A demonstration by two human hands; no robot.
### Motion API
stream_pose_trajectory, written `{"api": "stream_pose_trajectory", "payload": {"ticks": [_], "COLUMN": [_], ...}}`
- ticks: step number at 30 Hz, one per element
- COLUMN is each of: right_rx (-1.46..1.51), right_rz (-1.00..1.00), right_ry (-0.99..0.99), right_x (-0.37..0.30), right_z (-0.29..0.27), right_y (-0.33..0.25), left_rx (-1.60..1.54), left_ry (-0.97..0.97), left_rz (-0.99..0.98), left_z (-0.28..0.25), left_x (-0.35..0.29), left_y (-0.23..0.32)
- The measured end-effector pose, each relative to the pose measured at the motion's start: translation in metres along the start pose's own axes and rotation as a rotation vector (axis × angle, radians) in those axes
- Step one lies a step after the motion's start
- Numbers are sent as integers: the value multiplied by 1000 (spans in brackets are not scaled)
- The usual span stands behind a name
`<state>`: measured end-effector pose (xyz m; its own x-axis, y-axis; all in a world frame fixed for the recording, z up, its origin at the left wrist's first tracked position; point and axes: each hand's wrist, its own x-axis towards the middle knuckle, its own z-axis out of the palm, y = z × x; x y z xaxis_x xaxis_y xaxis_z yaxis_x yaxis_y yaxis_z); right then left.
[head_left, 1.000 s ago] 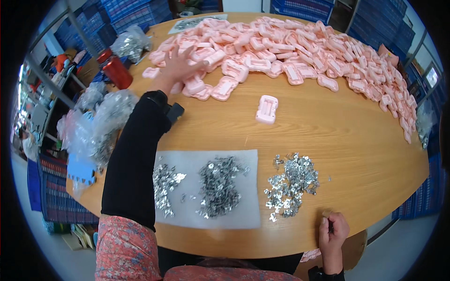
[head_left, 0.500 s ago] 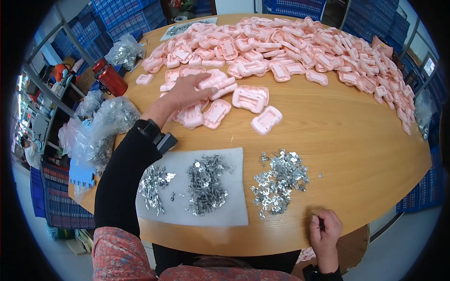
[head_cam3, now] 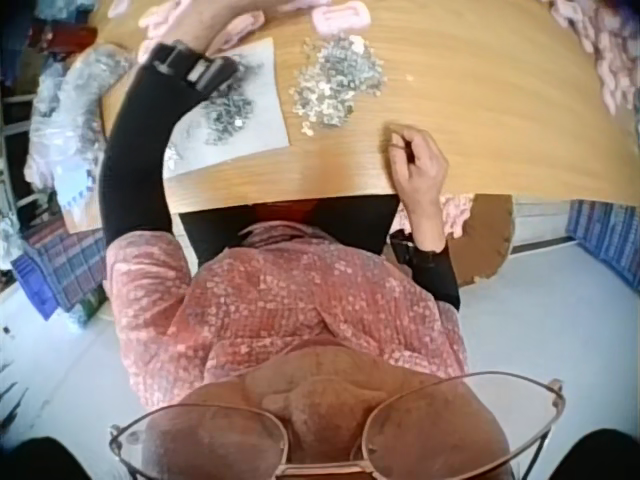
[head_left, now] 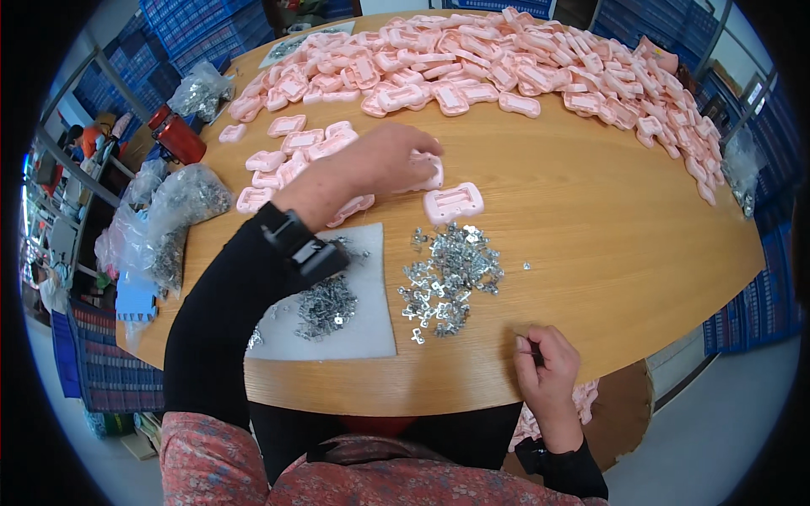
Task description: The person assembles small pink plastic parts by inserting metal components into them using a thin metal tool. They pick up parts from a pile on the table, insert the metal pieces, and place the finished items aside.
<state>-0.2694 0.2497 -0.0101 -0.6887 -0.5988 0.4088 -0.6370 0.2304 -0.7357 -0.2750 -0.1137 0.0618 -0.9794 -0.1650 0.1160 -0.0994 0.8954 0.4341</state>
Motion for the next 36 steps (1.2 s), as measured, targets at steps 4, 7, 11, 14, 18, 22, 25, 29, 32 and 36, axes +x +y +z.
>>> {"api": "stream_pose_trajectory", "payload": {"ticks": [4,7,11,14,18,22,25,29,32,36], "right_rx": [43,51,45,35,59,15,47,47,-2,-53], "right_rz": [3,19,17,10,-7,27,-3,21,2,-17], "right_ry": [-23,-22,-25,-20,-8,8,57,28,49,51], "right_x": [1,0,-2,-2,-3,-6,-5,-4,-6,-9], "right_z": [-1,-1,-2,-2,1,-2,3,3,4,6], "right_y": [-1,0,4,4,2,8,9,2,8,11], "left_rx": [142,281,218,114,-17,-357,-505,-1013,-1187,-1586], "left_ry": [-165,-351,-341,-199,-69,-115,67,240,313,258], "left_rz": [21,-114,-210,-132,-94,-163,-205,-141,-247,-388], "left_z": [27,40,34,34,29,6,-22,-32,-28,5], "left_x": [18,33,38,33,23,14,-35,-114,-176,-248], "left_y": [30,44,53,49,38,32,42,63,80,82]}}
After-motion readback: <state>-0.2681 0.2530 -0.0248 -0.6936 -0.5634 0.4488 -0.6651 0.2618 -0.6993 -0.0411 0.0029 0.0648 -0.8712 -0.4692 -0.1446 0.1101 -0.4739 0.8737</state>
